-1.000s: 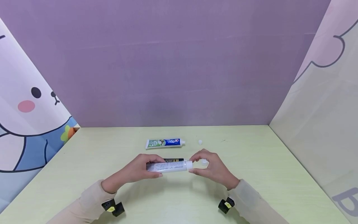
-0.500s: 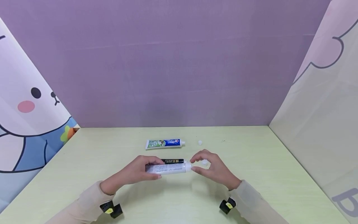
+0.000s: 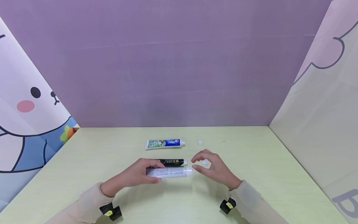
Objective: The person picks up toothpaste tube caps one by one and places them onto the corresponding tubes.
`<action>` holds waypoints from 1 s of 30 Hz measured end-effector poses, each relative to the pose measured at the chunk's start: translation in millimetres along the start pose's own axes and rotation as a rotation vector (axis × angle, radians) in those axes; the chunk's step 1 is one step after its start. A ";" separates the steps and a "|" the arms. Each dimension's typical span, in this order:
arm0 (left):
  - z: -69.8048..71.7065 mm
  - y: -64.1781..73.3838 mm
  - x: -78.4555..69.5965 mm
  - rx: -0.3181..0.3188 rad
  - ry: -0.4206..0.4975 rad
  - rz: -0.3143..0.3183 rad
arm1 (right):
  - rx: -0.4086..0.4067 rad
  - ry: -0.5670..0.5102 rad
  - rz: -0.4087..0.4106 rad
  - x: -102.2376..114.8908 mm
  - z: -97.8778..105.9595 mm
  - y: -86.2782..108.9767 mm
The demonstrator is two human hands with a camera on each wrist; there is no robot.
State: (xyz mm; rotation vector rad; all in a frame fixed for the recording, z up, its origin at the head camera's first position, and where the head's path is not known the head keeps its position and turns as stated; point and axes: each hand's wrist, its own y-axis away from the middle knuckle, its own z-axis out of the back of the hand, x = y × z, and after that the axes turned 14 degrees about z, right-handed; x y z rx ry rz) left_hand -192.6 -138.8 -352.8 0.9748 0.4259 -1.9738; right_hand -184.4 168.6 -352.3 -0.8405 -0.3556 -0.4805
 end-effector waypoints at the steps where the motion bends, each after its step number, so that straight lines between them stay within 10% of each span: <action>1: -0.2 -0.1 0.6 0.003 -0.001 -0.002 | -0.001 0.001 0.003 -0.4 -0.2 0.0; 30: -13.3 -1.7 5.2 0.145 -0.058 0.000 | 0.005 -0.001 -0.012 22.4 1.6 -12.5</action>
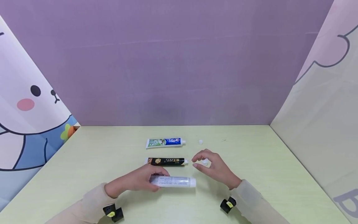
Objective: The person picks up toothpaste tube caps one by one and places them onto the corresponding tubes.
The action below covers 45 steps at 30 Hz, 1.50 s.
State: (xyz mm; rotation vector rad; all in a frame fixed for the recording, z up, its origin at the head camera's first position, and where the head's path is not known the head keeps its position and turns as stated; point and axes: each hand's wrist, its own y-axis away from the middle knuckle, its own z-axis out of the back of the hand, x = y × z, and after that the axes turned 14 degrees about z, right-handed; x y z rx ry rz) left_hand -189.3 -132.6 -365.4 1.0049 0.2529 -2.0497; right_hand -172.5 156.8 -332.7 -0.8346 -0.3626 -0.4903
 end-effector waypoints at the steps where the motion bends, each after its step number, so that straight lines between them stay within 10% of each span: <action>1: -0.5 0.0 -0.4 0.006 -0.009 0.003 | 0.002 0.003 -0.005 0.4 0.3 -0.1; 10: -4.9 0.0 -0.8 0.063 -0.021 0.016 | 0.018 0.024 -0.034 -25.8 -3.0 11.5; 28: -9.0 0.7 -0.1 0.080 -0.054 0.026 | 0.005 0.010 -0.042 6.5 2.0 -2.1; 45: -9.1 -1.1 1.0 0.112 -0.083 0.025 | 0.002 0.059 -0.086 -25.6 1.2 12.5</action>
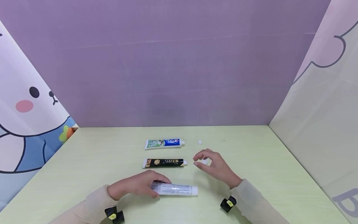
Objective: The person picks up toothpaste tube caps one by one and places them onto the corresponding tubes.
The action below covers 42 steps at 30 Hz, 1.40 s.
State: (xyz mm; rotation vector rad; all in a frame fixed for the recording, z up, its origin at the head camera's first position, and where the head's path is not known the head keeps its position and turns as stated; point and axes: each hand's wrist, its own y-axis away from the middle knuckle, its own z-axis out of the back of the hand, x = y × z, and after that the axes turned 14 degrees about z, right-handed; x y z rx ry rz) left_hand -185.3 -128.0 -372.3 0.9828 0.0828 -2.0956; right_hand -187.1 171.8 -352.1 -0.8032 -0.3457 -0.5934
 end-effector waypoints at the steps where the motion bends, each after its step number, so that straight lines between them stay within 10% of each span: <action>1: 0.0 0.0 -0.1 0.000 0.000 0.002 | -0.001 0.003 -0.003 0.0 0.4 -0.2; 27: 1.3 2.8 0.2 -0.005 0.049 0.031 | -0.003 -0.037 -0.204 -24.0 6.2 -0.7; 42: 4.3 2.9 2.6 0.012 0.082 0.060 | 0.049 -0.173 -0.483 -40.9 13.8 3.6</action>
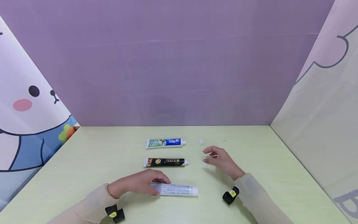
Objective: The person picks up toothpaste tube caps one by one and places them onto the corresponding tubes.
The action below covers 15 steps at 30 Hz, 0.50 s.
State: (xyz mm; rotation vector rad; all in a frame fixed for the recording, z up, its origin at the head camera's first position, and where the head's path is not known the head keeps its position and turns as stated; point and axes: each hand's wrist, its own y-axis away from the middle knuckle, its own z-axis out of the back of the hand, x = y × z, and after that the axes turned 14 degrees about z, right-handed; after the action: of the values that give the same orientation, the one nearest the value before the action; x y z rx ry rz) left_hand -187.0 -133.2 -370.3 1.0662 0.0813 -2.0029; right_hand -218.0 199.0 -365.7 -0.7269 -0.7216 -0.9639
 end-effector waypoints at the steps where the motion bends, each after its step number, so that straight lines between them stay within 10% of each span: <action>1: 0.2 -0.5 0.2 -0.003 -0.003 0.002 | 0.011 -0.017 -0.017 -1.7 0.6 -0.7; 15: 1.9 -1.8 1.7 -0.024 -0.012 -0.005 | 0.087 -0.151 -0.120 -11.6 3.4 -2.0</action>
State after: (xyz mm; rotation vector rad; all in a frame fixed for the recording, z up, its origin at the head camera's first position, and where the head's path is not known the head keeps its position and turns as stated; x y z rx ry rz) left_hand -190.0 -133.9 -370.8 1.0403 0.1016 -2.0077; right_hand -224.9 206.2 -372.7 -0.6907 -0.9425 -0.9864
